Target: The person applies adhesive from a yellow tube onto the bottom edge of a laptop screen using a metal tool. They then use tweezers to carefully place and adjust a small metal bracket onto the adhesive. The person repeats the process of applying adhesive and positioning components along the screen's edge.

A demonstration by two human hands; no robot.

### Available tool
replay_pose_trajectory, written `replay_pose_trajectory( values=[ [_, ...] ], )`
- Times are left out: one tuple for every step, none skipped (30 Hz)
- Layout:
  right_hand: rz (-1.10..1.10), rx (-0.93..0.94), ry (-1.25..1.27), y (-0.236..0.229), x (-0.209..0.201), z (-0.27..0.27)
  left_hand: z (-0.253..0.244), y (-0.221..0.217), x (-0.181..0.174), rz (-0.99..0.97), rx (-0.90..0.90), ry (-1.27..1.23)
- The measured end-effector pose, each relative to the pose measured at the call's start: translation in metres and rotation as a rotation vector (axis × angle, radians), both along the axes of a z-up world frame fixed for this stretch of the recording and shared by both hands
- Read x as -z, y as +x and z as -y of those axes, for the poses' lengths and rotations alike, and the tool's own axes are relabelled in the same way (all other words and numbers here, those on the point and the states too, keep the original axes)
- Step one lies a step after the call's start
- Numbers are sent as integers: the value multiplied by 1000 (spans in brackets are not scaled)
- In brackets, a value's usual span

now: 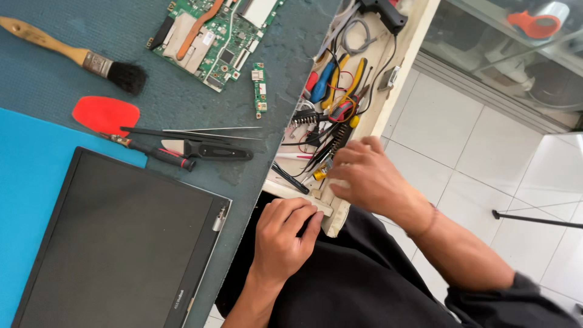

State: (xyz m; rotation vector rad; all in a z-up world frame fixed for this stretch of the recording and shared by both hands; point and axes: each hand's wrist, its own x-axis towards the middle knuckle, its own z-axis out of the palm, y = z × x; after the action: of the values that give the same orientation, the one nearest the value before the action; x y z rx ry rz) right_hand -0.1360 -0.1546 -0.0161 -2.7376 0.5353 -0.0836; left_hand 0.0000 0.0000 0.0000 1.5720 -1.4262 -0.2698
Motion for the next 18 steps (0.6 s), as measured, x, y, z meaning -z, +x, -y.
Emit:
replay_pose_trajectory(
  values=[
    [1,7,-2,6,4,-2,0,-1,-1,1,7,-2],
    [-142,-32,-91,11,8,-3,0,-1,-1,-23,0,4],
    [-280,-80,-183,19,11,-4,-1,-1,-2,-43,-16,9],
    [-276,-82,-187,23,16,-4,-1,0,-2,-39,-19,7],
    [-306,-114,-202,27,21,-5,-2,1,-4,-71,-18,21],
    [-337,-146,-217,30,26,-5,-3,2,-5,-103,-17,35],
    [-337,-135,-222,31,25,-4,-3,2,-3,-102,-8,29],
    [-296,-170,-208,31,24,-3,-3,2,-2,-122,-12,39],
    [-256,-208,-193,30,24,-3,-4,1,-1,-144,-19,52],
    [-258,-201,-195,25,17,1,-4,1,-1,-145,-11,49],
    [-133,-241,-119,20,11,5,-3,0,-1,-169,-32,65],
    [-8,-280,-44,15,5,9,-3,0,-1,-193,-53,81],
    [-8,-274,-50,12,-11,7,-2,0,-1,-191,-46,76],
    [167,-214,53,9,-28,4,-2,-1,-1,-257,-47,116],
    [344,-158,153,7,-45,1,-1,-1,-1,-321,-50,155],
    [346,-156,145,2,-47,-10,2,-1,-7,-318,-46,148],
    [437,-51,285,-2,-49,-19,5,0,-13,-408,34,155],
    [526,54,428,-6,-51,-28,8,1,-18,-496,115,162]
  ],
)
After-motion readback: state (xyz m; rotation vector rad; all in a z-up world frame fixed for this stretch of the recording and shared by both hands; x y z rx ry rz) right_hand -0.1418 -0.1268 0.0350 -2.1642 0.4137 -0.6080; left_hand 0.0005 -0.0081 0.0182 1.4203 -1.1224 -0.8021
